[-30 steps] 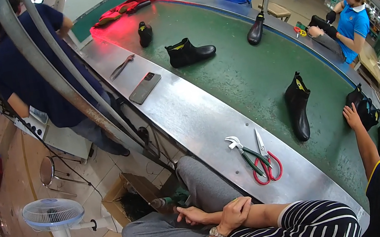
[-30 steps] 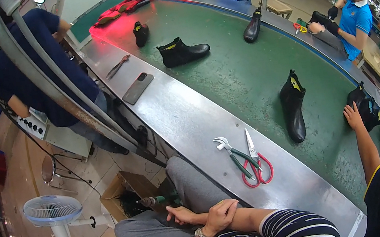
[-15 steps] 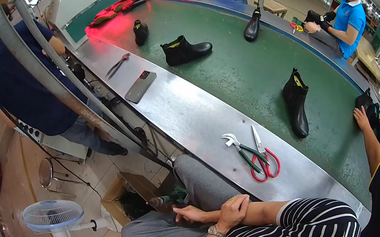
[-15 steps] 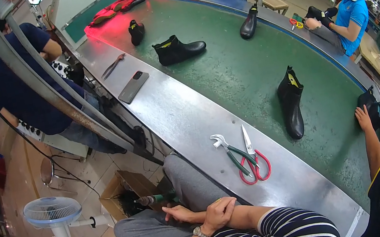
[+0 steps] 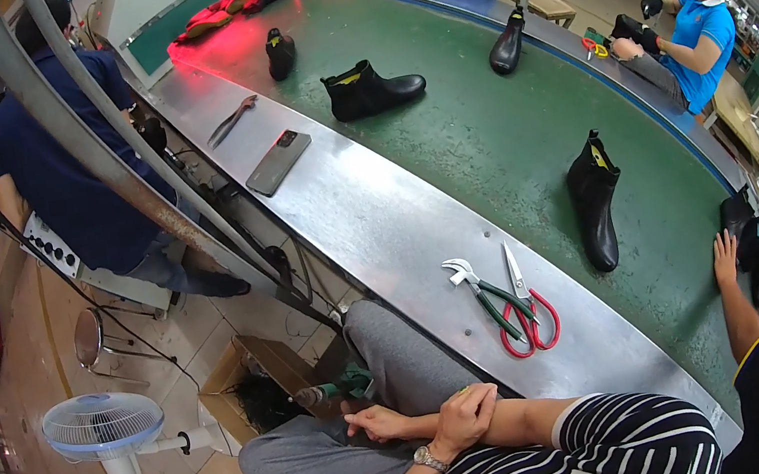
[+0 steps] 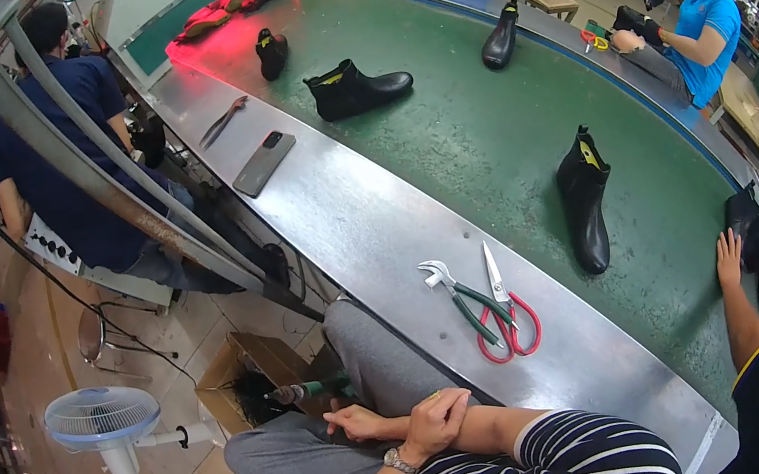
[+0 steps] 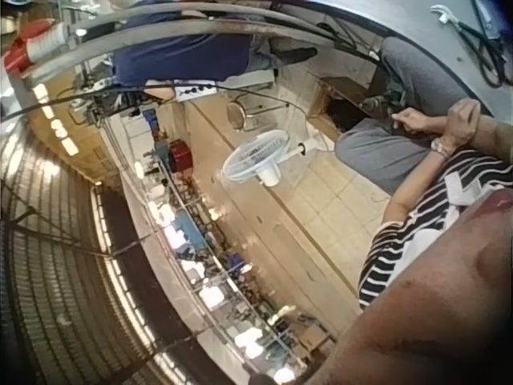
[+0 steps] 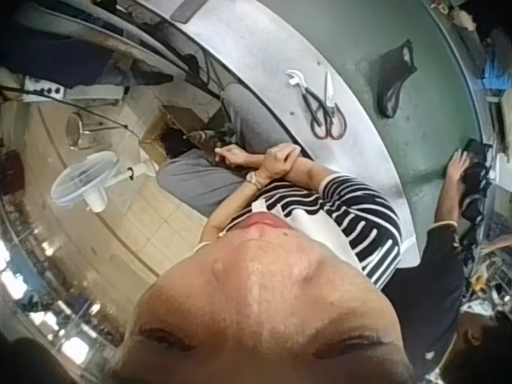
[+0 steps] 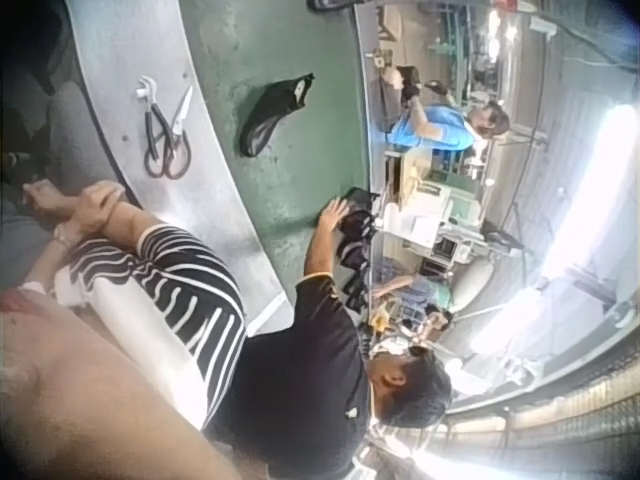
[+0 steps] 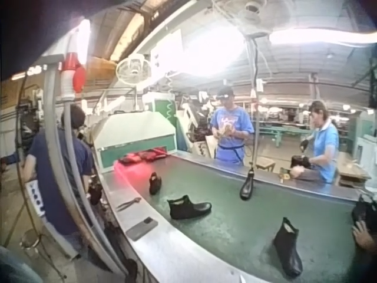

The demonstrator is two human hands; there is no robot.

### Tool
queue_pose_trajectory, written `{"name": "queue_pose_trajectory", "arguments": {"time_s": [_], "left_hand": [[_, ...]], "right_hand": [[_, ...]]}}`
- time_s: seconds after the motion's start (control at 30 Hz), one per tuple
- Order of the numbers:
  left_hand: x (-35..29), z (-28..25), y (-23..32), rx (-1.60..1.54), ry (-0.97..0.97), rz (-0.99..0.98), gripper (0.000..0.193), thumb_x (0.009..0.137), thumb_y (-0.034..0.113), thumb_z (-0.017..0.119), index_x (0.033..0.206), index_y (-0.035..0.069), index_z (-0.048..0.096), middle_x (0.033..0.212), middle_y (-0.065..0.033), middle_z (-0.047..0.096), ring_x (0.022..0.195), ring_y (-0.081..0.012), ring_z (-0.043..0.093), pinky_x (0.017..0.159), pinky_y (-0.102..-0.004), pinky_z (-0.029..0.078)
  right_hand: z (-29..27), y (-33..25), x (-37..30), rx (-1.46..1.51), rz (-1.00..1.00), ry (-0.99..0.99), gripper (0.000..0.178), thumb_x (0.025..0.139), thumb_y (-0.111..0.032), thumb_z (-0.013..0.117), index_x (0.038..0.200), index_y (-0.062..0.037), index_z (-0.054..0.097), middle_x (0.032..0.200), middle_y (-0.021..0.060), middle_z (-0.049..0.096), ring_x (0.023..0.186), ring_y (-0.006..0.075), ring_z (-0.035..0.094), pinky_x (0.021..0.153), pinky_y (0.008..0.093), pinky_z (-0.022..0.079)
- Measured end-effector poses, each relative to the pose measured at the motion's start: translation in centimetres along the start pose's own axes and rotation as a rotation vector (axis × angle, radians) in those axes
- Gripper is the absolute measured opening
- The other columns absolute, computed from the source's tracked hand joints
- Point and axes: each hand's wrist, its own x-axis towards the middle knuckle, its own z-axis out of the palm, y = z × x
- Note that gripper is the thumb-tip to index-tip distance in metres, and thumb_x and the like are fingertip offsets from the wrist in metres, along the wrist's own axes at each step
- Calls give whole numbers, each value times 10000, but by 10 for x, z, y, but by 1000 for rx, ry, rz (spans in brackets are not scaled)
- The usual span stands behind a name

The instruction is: Assembling and finishing shoe components at a factory workbench including trimming and measuring.

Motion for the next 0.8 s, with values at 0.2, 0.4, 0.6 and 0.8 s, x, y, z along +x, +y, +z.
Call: {"name": "queue_pose_trajectory", "arguments": {"time_s": [0.2, 0.4, 0.6, 0.8], "left_hand": [[1, 0, 1, 2, 14, 14, 131, 896, 98, 604, 957, 1, 668, 913, -149, 696, 816, -306, 686, 729, -362, 546], [-5, -3, 3, -2, -20, -10, 126, 894, 109, 604, 952, 10, 655, 908, -144, 689, 815, -314, 677, 725, -372, 546], [4, -3, 6, 2, -5, 17, 127, 894, 89, 609, 938, -13, 670, 895, -158, 696, 788, -299, 687, 711, -353, 545], [2, -1, 2, 36, -20, 21, 132, 889, 91, 614, 933, -21, 670, 902, -156, 699, 795, -301, 688, 713, -350, 549]], "right_hand": [[3, -7, -7, -139, -33, 22, 539, 982, -547, 451, 908, -61, 670, 490, -6, 425, 396, 95, 373, 388, 277, 280], [9, -12, -12, -252, -70, 66, 591, 972, -577, 437, 852, -61, 698, 506, 3, 455, 437, 117, 425, 443, 303, 341], [8, -9, -7, -363, -265, 213, 631, 955, -598, 450, 804, -47, 718, 588, 17, 524, 573, 161, 513, 603, 338, 417], [4, -14, -5, -133, -96, 148, 482, 967, -487, 513, 879, -57, 712, 625, -2, 539, 532, 133, 485, 536, 317, 413]]}}
